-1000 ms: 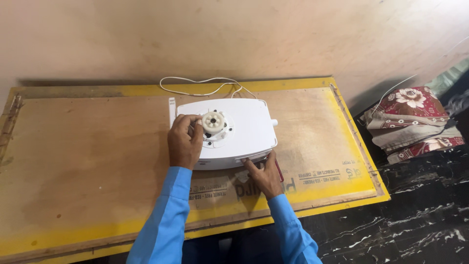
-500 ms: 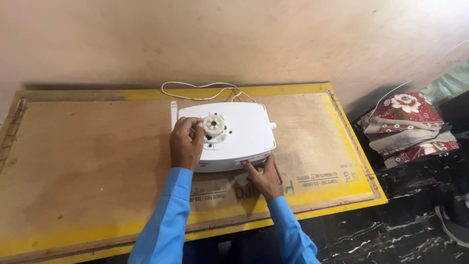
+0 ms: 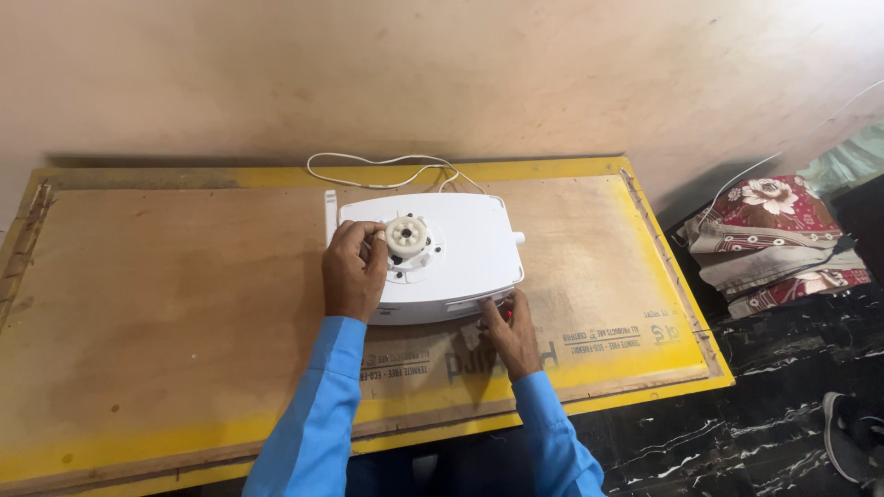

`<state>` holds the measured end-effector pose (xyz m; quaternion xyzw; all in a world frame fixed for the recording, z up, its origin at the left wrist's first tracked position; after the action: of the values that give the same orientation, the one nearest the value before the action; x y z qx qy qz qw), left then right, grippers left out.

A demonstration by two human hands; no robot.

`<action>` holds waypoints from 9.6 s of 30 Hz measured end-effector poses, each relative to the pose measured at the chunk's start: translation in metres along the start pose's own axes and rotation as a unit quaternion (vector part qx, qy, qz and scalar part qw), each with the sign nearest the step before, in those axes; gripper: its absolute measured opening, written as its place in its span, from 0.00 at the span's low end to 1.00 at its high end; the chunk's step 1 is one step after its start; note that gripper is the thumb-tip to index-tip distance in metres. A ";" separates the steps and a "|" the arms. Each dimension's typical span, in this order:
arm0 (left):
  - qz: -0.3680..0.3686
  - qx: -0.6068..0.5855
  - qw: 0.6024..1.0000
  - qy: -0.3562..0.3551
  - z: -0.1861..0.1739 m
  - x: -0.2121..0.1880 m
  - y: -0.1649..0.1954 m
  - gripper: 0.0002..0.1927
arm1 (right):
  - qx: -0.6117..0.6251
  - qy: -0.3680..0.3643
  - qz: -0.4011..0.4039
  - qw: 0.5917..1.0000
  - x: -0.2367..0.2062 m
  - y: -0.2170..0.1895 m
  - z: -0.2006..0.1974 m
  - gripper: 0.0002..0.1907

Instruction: The person works on the underside of a white electric appliance base placed on a wooden board, using a red-handled screwdriver to loosen screws and turning a white plastic blade assembly by hand to detach and reattach it. At the end the person flips the appliance and presses its control buttons.

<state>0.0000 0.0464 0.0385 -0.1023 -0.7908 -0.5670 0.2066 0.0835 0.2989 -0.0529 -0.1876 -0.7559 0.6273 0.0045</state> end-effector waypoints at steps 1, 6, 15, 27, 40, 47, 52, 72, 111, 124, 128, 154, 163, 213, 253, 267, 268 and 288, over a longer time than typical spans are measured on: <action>0.002 0.000 1.000 -0.001 0.000 0.000 0.000 0.04 | 0.005 -0.002 0.006 1.000 -0.001 -0.001 0.001 0.33; 0.000 -0.004 1.000 -0.001 0.000 0.001 -0.001 0.04 | 0.026 -0.013 0.037 0.999 -0.002 -0.003 0.003 0.35; -0.001 -0.001 1.000 -0.003 0.000 0.001 -0.001 0.04 | 0.030 -0.018 0.028 0.999 0.004 0.002 -0.001 0.31; -0.003 -0.005 1.000 -0.005 0.000 0.001 0.000 0.04 | 0.055 -0.024 0.032 0.998 0.004 0.001 -0.005 0.34; 0.001 -0.011 1.000 -0.004 0.002 -0.001 0.001 0.05 | 0.077 -0.035 0.025 0.996 0.006 -0.001 -0.010 0.30; 0.023 0.000 1.000 0.011 0.000 0.000 0.000 0.04 | 0.083 -0.009 0.058 0.995 0.003 0.009 -0.002 0.30; 0.013 0.002 1.000 0.003 0.002 0.000 -0.001 0.04 | 0.085 -0.021 0.065 0.994 0.004 0.017 -0.001 0.31; 0.003 -0.004 1.000 0.004 0.002 0.000 -0.002 0.04 | 0.071 -0.036 0.063 0.995 0.007 0.015 -0.009 0.32; -0.001 -0.009 1.000 0.001 0.002 0.000 -0.003 0.04 | 0.048 -0.031 0.049 0.997 0.014 0.008 -0.013 0.30; 0.027 0.001 1.000 0.006 0.003 -0.004 -0.004 0.04 | 0.004 -0.030 0.027 0.999 -0.003 0.000 -0.001 0.49; 0.012 -0.001 1.000 0.001 0.005 -0.004 -0.003 0.04 | -0.010 -0.022 0.016 1.000 -0.005 -0.004 0.006 0.53; 0.032 0.021 0.999 0.005 0.004 -0.007 -0.002 0.05 | -0.119 0.030 -0.036 0.992 0.005 0.010 0.012 0.54; 0.023 0.010 1.000 0.004 0.003 -0.007 -0.002 0.05 | -0.076 -0.003 -0.063 0.995 -0.016 0.005 0.009 0.53; 0.007 -0.001 1.000 -0.003 0.007 -0.004 -0.003 0.04 | -0.080 -0.009 0.025 0.996 -0.006 0.021 0.004 0.54; 0.008 0.006 1.000 -0.004 0.006 -0.004 -0.005 0.05 | -0.026 -0.017 0.019 0.999 -0.006 0.013 0.011 0.55; 0.004 0.000 1.000 -0.002 0.007 -0.003 -0.005 0.05 | -0.017 -0.014 0.049 0.999 -0.002 0.019 0.010 0.52; 0.004 -0.002 1.000 0.000 0.007 -0.003 -0.005 0.04 | -0.012 -0.013 0.044 0.999 -0.003 0.018 0.010 0.52; 0.000 0.004 1.000 -0.005 0.006 -0.004 -0.004 0.05 | 0.042 -0.013 -0.010 0.999 -0.001 0.027 0.013 0.45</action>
<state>0.0007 0.0512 0.0313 -0.1041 -0.7939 -0.5638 0.2027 0.0884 0.2903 -0.0812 -0.1715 -0.7305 0.6609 0.0091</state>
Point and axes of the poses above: each hand's wrist, its own x-axis towards the middle knuckle, its own z-axis out of the palm, y = z × x, the point moved 3 cm from there along x, towards the middle knuckle, and after that the axes turned 4 degrees about -y, right-handed, at the moved point
